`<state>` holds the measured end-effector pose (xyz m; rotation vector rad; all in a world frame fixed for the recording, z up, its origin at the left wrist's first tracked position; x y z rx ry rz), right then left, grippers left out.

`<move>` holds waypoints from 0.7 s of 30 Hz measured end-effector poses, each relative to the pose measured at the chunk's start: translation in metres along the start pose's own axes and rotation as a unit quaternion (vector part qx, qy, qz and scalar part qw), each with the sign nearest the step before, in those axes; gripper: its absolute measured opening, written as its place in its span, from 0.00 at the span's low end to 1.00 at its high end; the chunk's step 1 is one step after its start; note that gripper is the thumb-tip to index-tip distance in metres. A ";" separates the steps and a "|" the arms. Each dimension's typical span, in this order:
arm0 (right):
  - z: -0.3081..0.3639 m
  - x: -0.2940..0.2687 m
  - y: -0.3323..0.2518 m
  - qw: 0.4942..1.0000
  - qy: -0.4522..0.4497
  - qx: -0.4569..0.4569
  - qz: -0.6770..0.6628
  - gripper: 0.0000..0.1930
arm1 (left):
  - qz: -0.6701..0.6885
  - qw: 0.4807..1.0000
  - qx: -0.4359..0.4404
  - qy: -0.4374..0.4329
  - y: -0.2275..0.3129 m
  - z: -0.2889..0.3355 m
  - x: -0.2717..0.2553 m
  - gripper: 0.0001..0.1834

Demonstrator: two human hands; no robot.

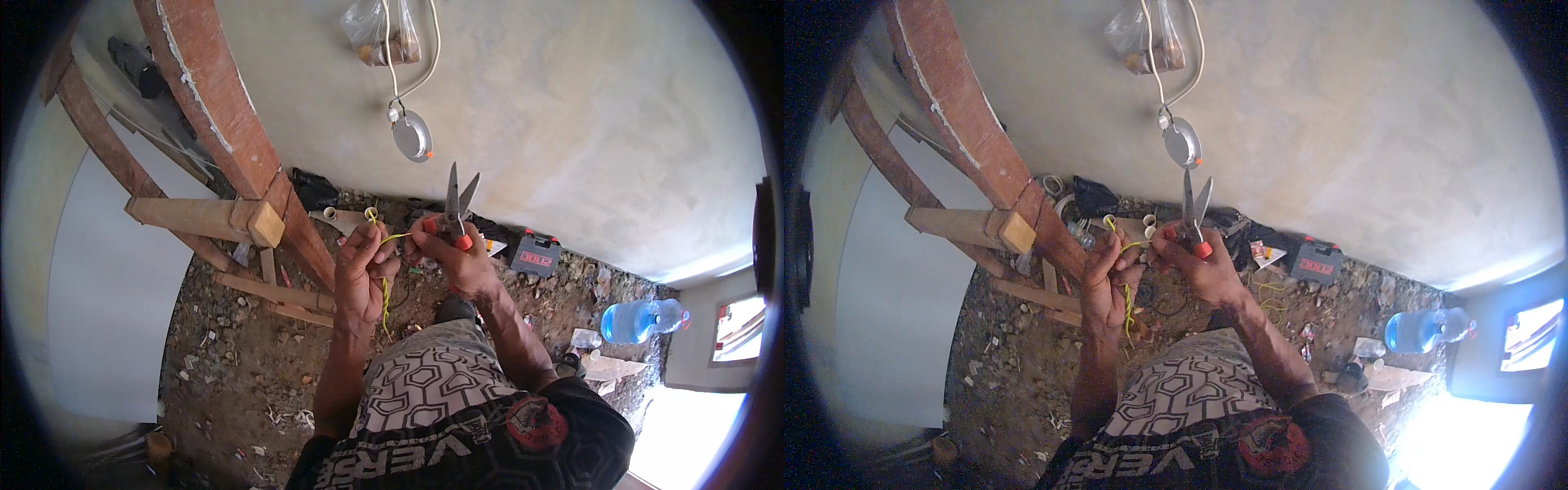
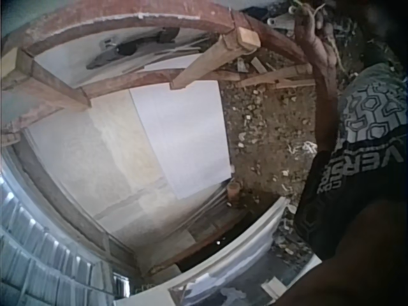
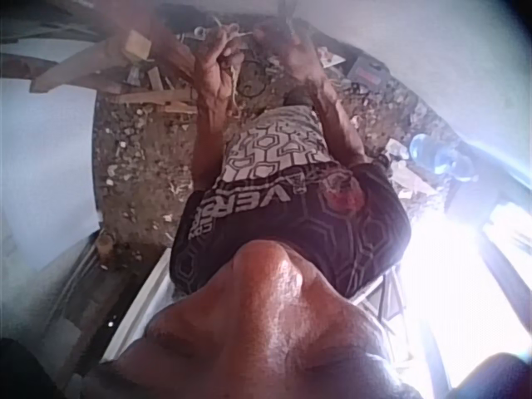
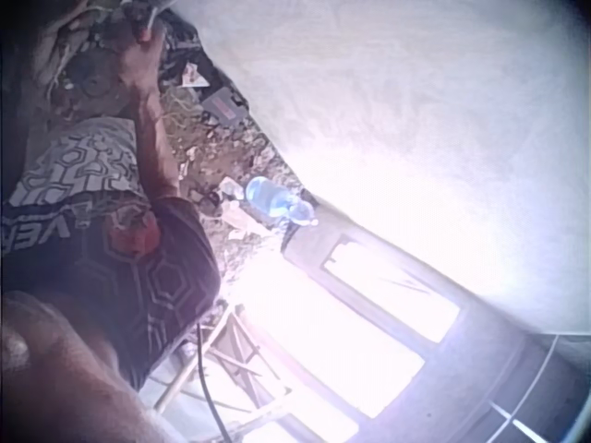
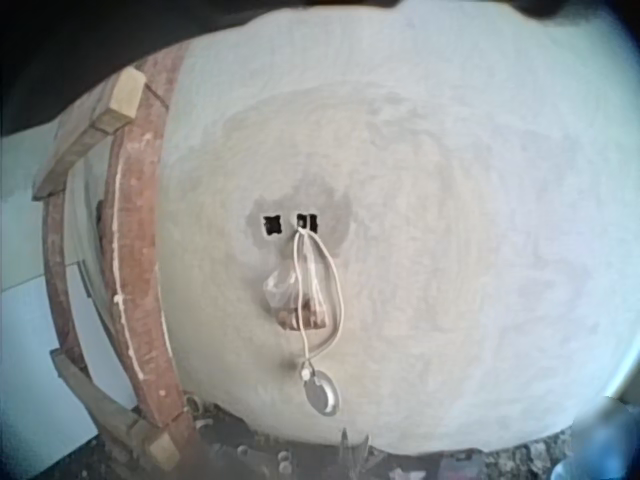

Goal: The person picks up a yellow wire from the floor, straightens it, and uses red-handled shears to cut it into smaller pieces. The person then threads the wire through a plastic bag attached to the ceiling and continues cutting the wire.

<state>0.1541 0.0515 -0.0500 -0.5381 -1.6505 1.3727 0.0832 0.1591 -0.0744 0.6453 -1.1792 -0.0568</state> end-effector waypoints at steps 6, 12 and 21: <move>0.003 0.006 -0.002 0.999 -0.001 0.019 -0.031 0.07 | -0.053 0.995 0.037 0.073 0.006 0.003 -0.005 0.06; -0.001 0.000 -0.005 0.997 0.040 -0.024 0.060 0.08 | -0.150 0.983 0.056 0.090 0.003 0.008 -0.007 0.05; -0.015 0.009 -0.015 0.976 -0.032 -0.087 0.199 0.10 | -0.288 0.936 0.116 0.167 0.010 0.017 -0.017 0.05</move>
Point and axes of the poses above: each hand's wrist, its own z-axis away from the middle knuckle, its own x-axis out of the palm, y = z × x, the point moved 10 cm from there along -z, towards the middle knuckle, and after that the axes turned 15 degrees about y, right-handed, at the moved point
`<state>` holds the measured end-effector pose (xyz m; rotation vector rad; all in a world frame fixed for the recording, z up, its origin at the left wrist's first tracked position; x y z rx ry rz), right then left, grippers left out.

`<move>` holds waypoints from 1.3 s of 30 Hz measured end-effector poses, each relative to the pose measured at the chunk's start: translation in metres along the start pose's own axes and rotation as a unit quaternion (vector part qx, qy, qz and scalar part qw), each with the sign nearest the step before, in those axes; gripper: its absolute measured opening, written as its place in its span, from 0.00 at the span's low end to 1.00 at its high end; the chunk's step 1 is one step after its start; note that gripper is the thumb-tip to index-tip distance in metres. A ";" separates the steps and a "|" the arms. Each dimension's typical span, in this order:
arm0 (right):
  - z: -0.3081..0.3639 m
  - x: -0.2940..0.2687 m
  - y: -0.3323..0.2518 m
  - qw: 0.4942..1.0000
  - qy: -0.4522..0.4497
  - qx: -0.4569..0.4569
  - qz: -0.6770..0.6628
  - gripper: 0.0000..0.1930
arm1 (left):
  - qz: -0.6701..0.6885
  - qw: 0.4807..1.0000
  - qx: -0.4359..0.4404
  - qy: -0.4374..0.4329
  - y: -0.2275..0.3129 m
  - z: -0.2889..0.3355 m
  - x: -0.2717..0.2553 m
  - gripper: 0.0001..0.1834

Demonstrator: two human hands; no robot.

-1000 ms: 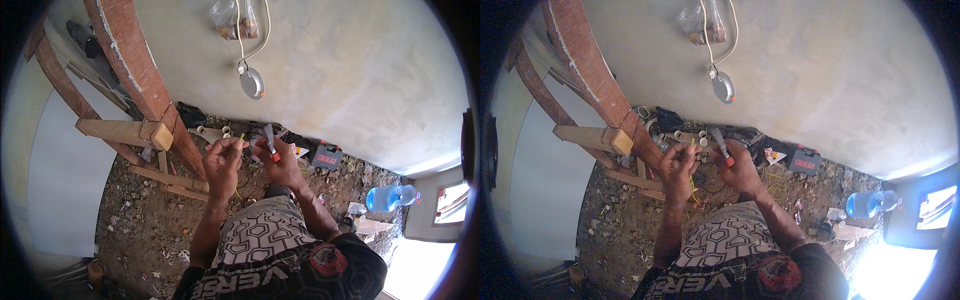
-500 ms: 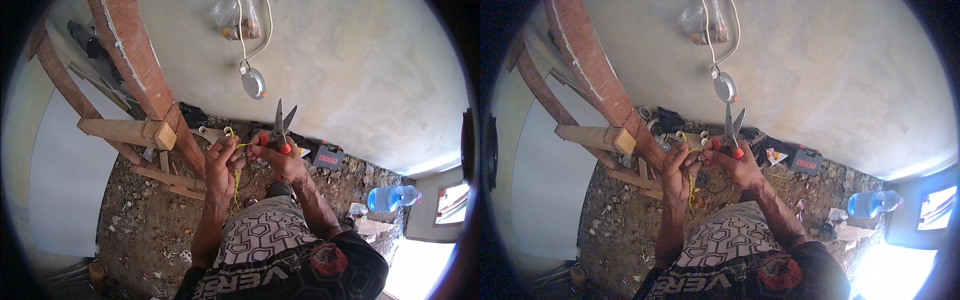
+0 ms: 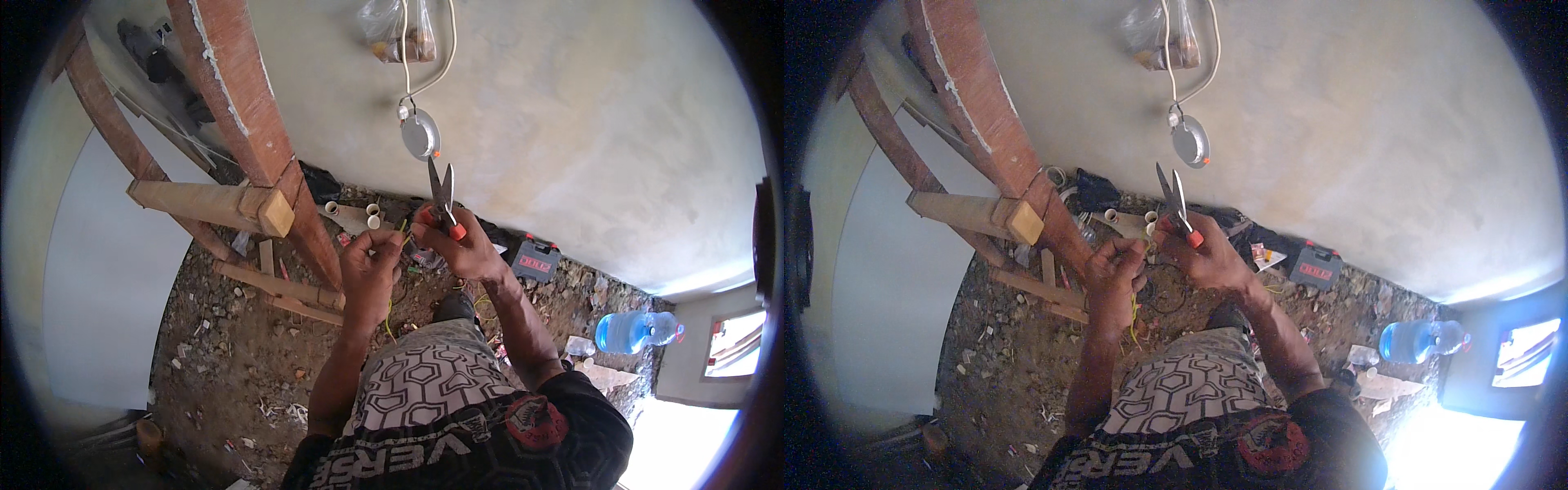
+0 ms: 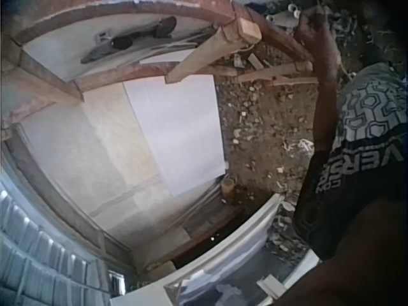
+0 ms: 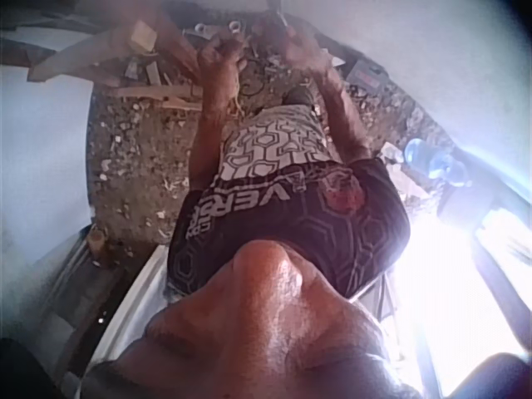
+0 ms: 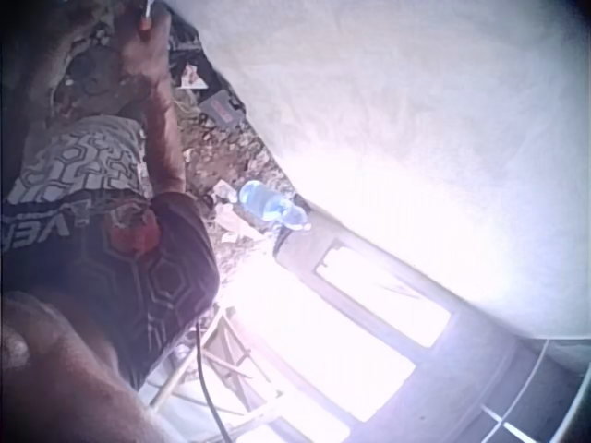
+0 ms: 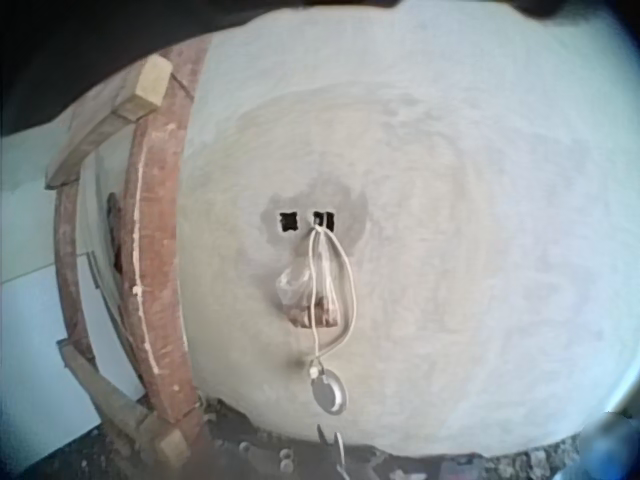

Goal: The person picks up a yellow wire from the floor, straightens it, and uses red-handled shears to cut it into smaller pieces. The person then threads the wire through a plastic bag attached to the ceiling and continues cutting the wire.

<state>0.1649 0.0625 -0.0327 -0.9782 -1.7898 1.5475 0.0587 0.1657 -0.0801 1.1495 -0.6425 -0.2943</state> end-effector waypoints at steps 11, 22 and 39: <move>-0.012 0.013 0.021 0.997 -0.071 0.040 -0.013 0.14 | 0.023 1.000 -0.003 0.008 -0.005 -0.009 -0.010 0.02; -0.011 0.014 0.032 0.992 -0.080 0.095 -0.036 0.09 | 0.024 1.000 -0.006 0.000 -0.007 -0.010 -0.008 0.03; 0.031 -0.009 0.020 0.960 0.096 -0.116 0.234 0.15 | -0.129 0.929 0.343 0.057 0.050 0.008 -0.003 0.06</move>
Point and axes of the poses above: each hand's wrist, its own z-axis away from the middle knuckle, its own x-axis out of the palm, y = z × x, the point moved 10 cm from there along -z, towards the middle knuckle, and after that the axes turned 15 degrees about y, right-handed, at the moved point
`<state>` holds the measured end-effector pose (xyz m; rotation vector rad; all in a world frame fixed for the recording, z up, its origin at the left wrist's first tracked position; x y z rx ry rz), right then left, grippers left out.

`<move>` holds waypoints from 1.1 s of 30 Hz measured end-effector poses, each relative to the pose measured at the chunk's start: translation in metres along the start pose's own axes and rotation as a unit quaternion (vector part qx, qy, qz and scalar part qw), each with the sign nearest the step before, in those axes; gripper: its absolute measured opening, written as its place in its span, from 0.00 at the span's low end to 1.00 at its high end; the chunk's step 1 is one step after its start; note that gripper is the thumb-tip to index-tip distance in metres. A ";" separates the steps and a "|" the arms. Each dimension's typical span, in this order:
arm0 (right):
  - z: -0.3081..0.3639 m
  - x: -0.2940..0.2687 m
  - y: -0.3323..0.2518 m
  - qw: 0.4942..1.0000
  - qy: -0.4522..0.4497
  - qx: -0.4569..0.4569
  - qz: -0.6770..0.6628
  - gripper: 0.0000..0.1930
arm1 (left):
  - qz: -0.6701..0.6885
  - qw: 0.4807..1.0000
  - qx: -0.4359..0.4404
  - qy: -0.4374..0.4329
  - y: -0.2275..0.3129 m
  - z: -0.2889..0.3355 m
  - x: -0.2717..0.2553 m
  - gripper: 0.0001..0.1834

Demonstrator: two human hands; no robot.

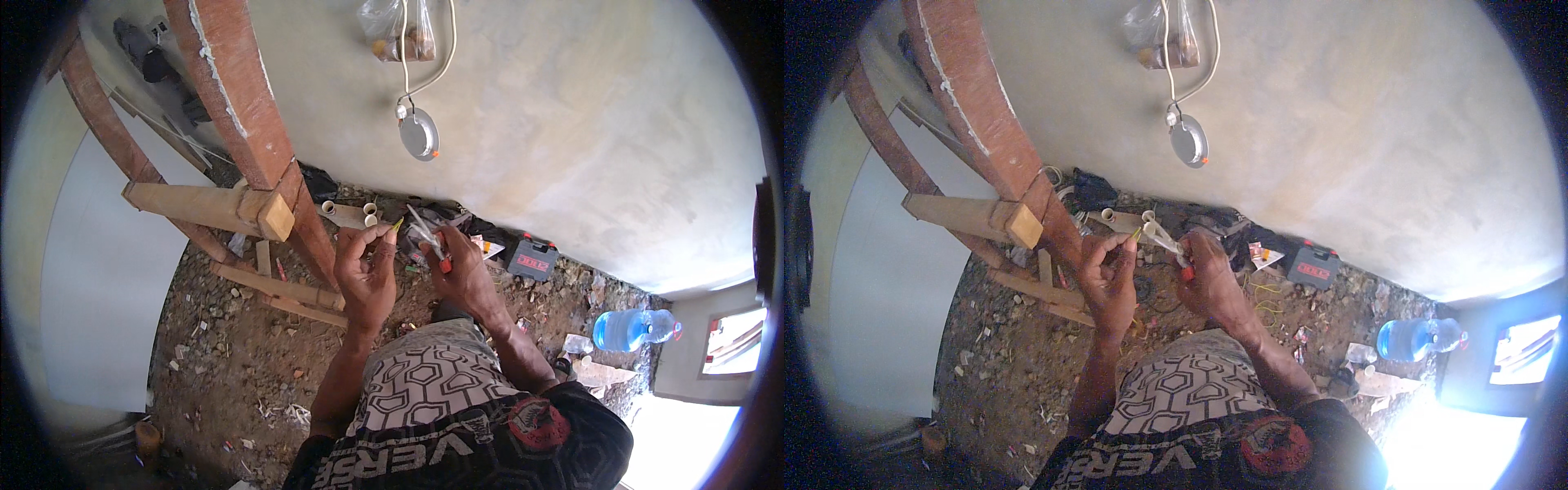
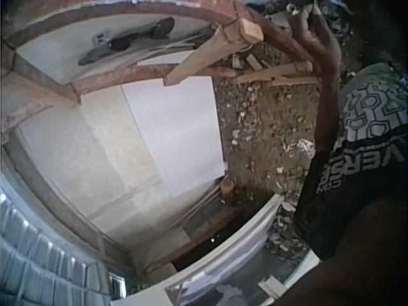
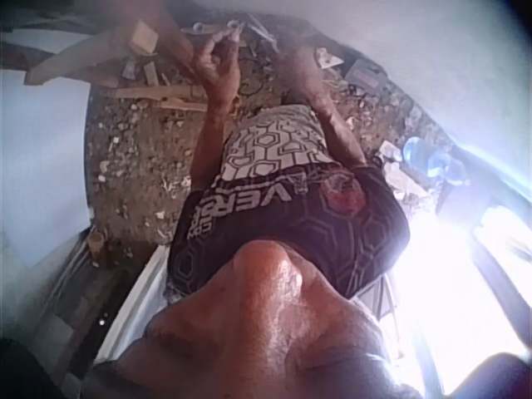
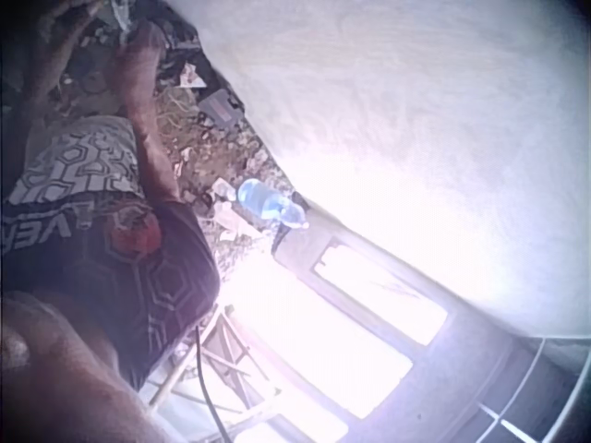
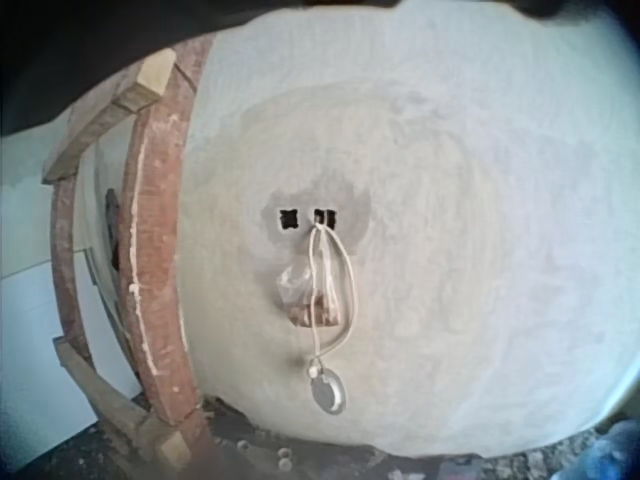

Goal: The person picks up a yellow wire from the floor, straightens it, and uses red-handled shears to cut it into smaller pieces. The person then threads the wire through a plastic bag attached to the ceiling and continues cutting the wire.

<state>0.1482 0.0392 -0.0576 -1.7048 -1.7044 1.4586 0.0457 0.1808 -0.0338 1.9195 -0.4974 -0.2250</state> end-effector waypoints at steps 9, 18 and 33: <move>-0.002 0.006 -0.013 0.996 0.014 -0.058 0.059 0.25 | -0.079 0.991 0.108 -0.019 0.030 0.005 0.009 0.04; -0.007 0.013 -0.021 0.995 -0.008 -0.081 0.061 0.28 | -0.113 0.981 0.154 -0.023 0.041 0.005 0.007 0.05; -0.011 0.010 -0.009 0.998 -0.011 -0.064 0.026 0.26 | -0.114 0.980 0.156 -0.042 0.039 0.004 0.016 0.05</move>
Point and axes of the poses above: each hand's wrist, its own z-axis away from the middle knuckle, its own x-axis out of the palm, y = z × x, the point moved 10 cm from there along -z, towards the middle knuckle, and after that the axes turned 15 degrees about y, right-handed, at the moved point
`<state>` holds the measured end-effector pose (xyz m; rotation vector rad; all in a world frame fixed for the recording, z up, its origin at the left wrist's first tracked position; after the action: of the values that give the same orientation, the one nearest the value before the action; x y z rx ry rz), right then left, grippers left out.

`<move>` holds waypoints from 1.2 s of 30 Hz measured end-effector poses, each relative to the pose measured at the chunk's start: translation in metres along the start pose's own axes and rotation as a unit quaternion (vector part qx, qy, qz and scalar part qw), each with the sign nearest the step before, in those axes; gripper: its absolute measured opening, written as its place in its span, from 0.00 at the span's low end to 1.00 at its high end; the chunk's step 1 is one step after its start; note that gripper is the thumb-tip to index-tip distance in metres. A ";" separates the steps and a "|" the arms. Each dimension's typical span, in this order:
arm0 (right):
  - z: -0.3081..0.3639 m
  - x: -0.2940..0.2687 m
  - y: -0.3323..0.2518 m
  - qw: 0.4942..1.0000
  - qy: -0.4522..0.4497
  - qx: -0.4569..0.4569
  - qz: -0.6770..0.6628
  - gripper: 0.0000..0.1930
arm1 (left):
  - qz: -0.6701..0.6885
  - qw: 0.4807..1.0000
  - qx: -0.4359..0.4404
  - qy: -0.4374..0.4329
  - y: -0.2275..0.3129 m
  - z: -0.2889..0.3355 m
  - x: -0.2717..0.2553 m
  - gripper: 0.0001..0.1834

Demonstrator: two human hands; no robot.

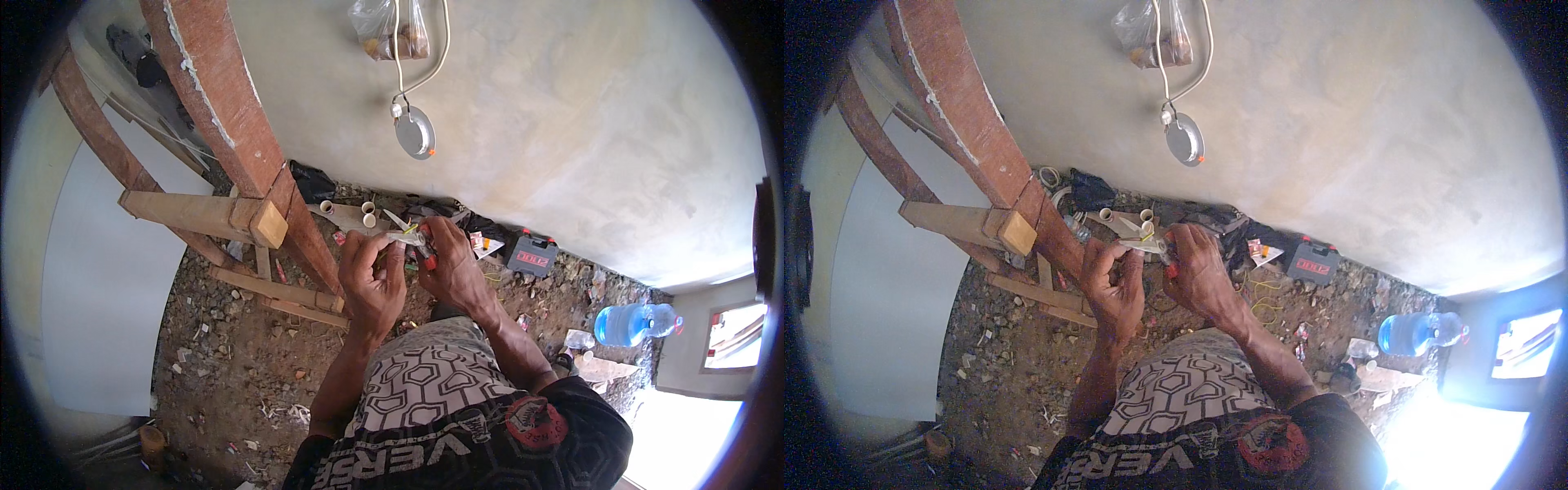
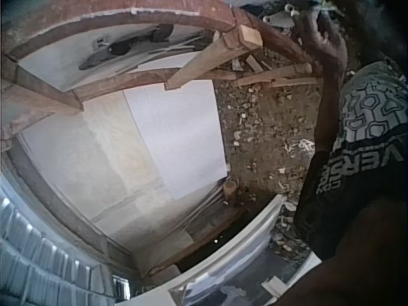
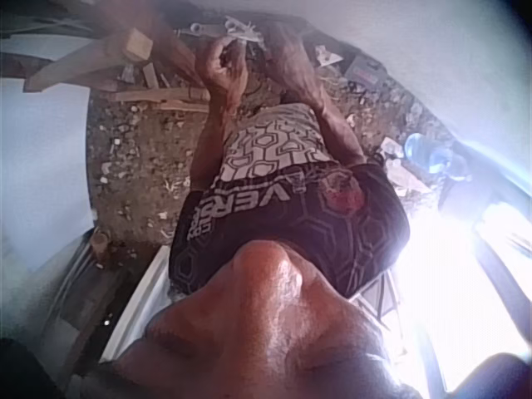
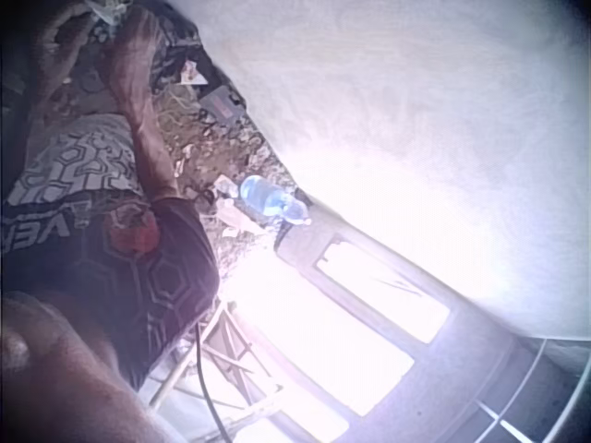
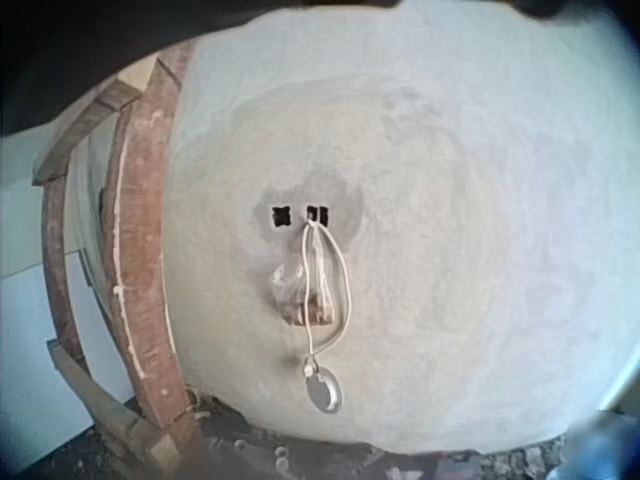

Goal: The person picks up a yellow wire from the floor, straightens it, and uses red-handled shears to cut it into smaller pieces. The person then threads the wire through a plastic bag attached to the ceiling and continues cutting the wire.

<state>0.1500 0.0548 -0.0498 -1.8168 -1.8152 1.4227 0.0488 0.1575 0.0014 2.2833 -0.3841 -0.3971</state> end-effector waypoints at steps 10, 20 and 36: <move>-0.002 -0.004 0.002 0.999 0.025 -0.017 -0.015 0.23 | 0.052 0.998 -0.019 -0.021 -0.014 0.001 0.002 0.05; -0.015 -0.023 -0.015 0.988 0.026 -0.140 0.053 0.35 | 0.131 0.970 -0.146 -0.141 -0.020 -0.003 0.013 0.06; -0.015 -0.020 -0.001 0.984 0.020 -0.161 0.075 0.34 | 0.170 0.912 -0.297 -0.227 -0.052 0.016 0.028 0.12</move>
<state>0.1649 0.0447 -0.0314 -2.1603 -2.0227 1.1807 0.0755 0.1703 -0.0523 1.4806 -0.7648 -0.7506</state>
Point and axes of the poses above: each hand's wrist, its own z-axis away from the middle knuckle, its own x-axis out of the palm, y = z × x, the point moved 10 cm from there along -z, towards the middle knuckle, and after that the axes turned 15 degrees about y, right-handed, at the moved point
